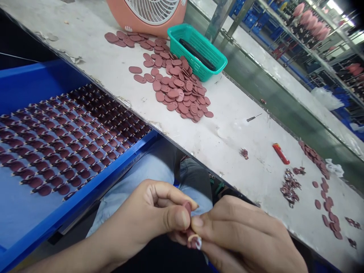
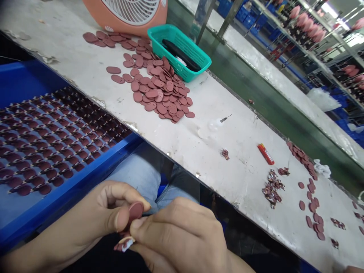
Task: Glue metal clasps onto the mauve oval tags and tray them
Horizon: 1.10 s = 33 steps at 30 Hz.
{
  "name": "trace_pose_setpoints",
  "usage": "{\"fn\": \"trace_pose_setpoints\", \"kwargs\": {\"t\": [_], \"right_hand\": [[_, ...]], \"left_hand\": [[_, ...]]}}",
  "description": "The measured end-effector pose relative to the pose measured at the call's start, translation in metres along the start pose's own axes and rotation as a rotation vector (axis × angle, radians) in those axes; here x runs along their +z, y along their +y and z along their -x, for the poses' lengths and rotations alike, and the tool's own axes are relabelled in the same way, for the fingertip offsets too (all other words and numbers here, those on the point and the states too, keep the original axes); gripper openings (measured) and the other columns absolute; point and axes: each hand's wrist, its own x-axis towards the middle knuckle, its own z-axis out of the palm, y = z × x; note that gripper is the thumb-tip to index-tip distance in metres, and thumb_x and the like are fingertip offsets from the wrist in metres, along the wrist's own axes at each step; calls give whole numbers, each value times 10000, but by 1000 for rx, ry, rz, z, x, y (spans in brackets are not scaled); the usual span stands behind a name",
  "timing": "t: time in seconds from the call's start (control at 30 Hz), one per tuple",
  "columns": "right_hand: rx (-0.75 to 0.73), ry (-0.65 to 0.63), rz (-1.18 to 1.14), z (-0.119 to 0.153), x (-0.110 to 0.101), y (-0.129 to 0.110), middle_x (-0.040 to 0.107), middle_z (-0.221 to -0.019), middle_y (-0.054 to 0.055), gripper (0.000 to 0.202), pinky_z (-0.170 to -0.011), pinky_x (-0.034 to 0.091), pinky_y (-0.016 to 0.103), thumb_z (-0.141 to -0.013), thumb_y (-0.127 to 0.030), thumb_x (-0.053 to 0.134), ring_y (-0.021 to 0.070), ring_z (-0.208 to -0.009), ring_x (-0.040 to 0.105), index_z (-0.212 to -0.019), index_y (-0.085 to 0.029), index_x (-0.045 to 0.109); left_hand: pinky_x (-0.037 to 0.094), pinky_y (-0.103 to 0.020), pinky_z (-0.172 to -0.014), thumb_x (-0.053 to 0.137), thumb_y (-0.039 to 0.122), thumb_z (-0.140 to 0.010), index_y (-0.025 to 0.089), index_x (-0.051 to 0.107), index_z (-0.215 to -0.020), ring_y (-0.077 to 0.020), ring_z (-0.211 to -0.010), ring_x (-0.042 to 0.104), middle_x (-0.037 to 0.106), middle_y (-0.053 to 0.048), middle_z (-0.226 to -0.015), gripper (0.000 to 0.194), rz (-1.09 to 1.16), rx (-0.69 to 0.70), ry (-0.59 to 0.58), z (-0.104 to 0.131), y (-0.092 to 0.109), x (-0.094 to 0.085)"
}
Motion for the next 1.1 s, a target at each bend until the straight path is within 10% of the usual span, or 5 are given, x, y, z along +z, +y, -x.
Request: {"fn": "trace_pose_setpoints", "kwargs": {"t": [0.4, 0.77, 1.1], "right_hand": [[-125, 34, 61, -17, 6, 9, 752, -745, 14, 106, -624, 566, 197, -859, -57, 701, 94, -637, 680, -947, -117, 706], [-46, 30, 49, -12, 0, 7, 716, -910, -13, 487, -741, 546, 135, -780, -230, 838, 59, -750, 629, -1218, -135, 648], [-27, 17, -1, -17, 3, 16, 758, -842, 33, 153, -729, 549, 155, -868, -126, 740, 77, -763, 681, -1020, -106, 742]], "left_hand": [[492, -145, -509, 873, 555, -635, 166, 775, -709, -87, -515, 609, 697, -13, -597, 408, -127, 24, 89, -3, 0, -8], [478, -119, -496, 817, 550, -723, 160, 771, -729, -58, -509, 574, 661, -1, -637, 393, -31, -10, 4, -3, -1, -12], [517, -113, -492, 839, 520, -711, 170, 778, -718, -56, -505, 611, 682, 4, -611, 355, 40, -6, 4, -6, -3, -13]]}}
